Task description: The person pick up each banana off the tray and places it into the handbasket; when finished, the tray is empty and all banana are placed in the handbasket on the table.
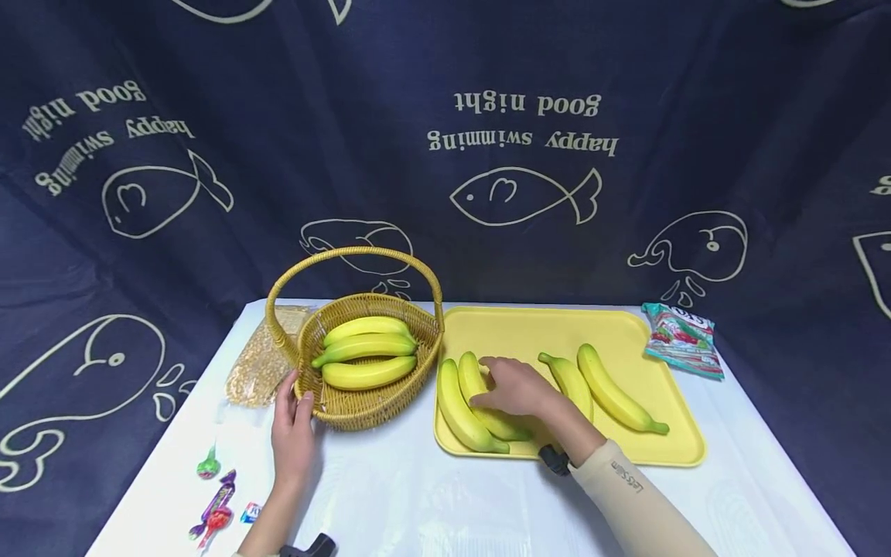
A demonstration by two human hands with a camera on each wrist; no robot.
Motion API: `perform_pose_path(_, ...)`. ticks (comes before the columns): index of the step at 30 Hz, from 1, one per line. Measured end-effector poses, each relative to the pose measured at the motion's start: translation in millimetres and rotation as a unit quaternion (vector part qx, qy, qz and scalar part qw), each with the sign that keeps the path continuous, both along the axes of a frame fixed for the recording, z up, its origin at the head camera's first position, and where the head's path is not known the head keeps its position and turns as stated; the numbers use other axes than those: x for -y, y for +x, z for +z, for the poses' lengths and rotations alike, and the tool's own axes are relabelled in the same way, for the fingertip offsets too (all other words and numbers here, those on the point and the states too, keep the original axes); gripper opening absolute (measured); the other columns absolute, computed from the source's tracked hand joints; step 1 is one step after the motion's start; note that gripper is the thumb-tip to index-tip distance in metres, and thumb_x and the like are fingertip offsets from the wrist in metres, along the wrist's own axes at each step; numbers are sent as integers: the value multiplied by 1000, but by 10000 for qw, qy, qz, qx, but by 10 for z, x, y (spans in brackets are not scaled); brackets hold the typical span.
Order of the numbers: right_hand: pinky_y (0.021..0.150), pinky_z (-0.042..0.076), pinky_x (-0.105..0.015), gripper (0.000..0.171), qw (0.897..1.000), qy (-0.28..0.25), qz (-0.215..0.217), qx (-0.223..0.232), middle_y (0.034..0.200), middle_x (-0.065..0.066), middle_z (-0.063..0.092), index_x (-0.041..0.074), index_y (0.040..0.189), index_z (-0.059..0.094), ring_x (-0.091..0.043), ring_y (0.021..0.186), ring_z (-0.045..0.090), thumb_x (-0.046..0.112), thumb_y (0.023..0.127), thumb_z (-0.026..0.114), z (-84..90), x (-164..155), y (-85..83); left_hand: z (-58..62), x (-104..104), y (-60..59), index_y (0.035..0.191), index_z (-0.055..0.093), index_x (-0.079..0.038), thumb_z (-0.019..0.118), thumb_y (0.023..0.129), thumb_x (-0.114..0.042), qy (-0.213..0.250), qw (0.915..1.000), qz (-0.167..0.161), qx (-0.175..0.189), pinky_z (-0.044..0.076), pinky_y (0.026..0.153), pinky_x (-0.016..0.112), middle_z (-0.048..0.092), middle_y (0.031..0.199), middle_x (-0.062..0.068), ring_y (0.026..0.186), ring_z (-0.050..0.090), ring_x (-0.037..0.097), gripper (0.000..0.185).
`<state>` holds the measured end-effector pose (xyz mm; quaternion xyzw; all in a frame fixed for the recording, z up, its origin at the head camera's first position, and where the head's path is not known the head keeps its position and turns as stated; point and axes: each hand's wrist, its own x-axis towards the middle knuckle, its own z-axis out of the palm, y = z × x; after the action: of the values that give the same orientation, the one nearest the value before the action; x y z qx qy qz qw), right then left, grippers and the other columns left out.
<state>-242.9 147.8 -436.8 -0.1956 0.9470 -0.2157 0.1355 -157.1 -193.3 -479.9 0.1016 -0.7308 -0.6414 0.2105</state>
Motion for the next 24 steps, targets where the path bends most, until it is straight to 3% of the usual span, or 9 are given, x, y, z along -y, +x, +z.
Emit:
perform_pose_path(5, 55, 38, -30, 77, 9989, -178, -210, 389, 75, 1, 57, 3, 143, 41, -12, 60, 46, 34, 81, 72, -102, 0, 30, -156, 49, -48, 147, 37, -31, 49, 102, -28, 145, 9999, 80, -7, 34, 100, 12, 41, 147, -4, 131, 41, 14, 47)
perform_pose_path(8, 55, 39, -29, 77, 9986, -282, -240, 389, 81, -1, 60, 5, 144, 42, -11, 63, 49, 30, 77, 72, -16, -36, 22, -264, 68, -98, 145, 38, -37, 50, 101, -32, 192, 9998, 105, -21, 34, 100, 13, 41, 146, -8, 131, 41, 12, 46)
perform_pose_path(11, 64, 46, -31, 73, 9985, -390, -48, 371, 95, -2, 63, 9, 143, 44, -12, 78, 56, 29, 78, 72, 163, -87, 21, -322, 71, -136, 145, 38, -39, 50, 101, -32, 225, 9997, 86, -79, 35, 101, 14, 41, 146, -8, 130, 41, 12, 46)
perform_pose_path(16, 78, 50, -34, 67, 9932, -471, 1055, 137, 104, 0, 62, 15, 141, 46, -13, 91, 59, 27, 81, 72, 550, -66, 48, -328, 69, -152, 144, 38, -40, 49, 101, -33, 190, 9998, 74, -79, 35, 100, 14, 42, 146, -8, 130, 42, 12, 45)
perform_pose_path(19, 82, 50, -32, 65, 9815, -468, 1854, 25, 105, 3, 61, 18, 142, 44, -11, 94, 59, 23, 83, 71, 783, 82, 58, -311, 66, -144, 144, 38, -40, 49, 101, -32, 185, 9998, 67, -73, 35, 101, 14, 41, 146, -8, 130, 42, 12, 45)
perform_pose_path(24, 80, 48, -27, 65, 9639, -12, 2660, -155, 104, 7, 60, 17, 142, 42, -9, 90, 56, 15, 83, 68, 1113, 508, 9, -300, 66, -126, 144, 38, -40, 49, 101, -31, 216, 9997, 105, -89, 34, 101, 14, 41, 146, -8, 130, 42, 13, 45)
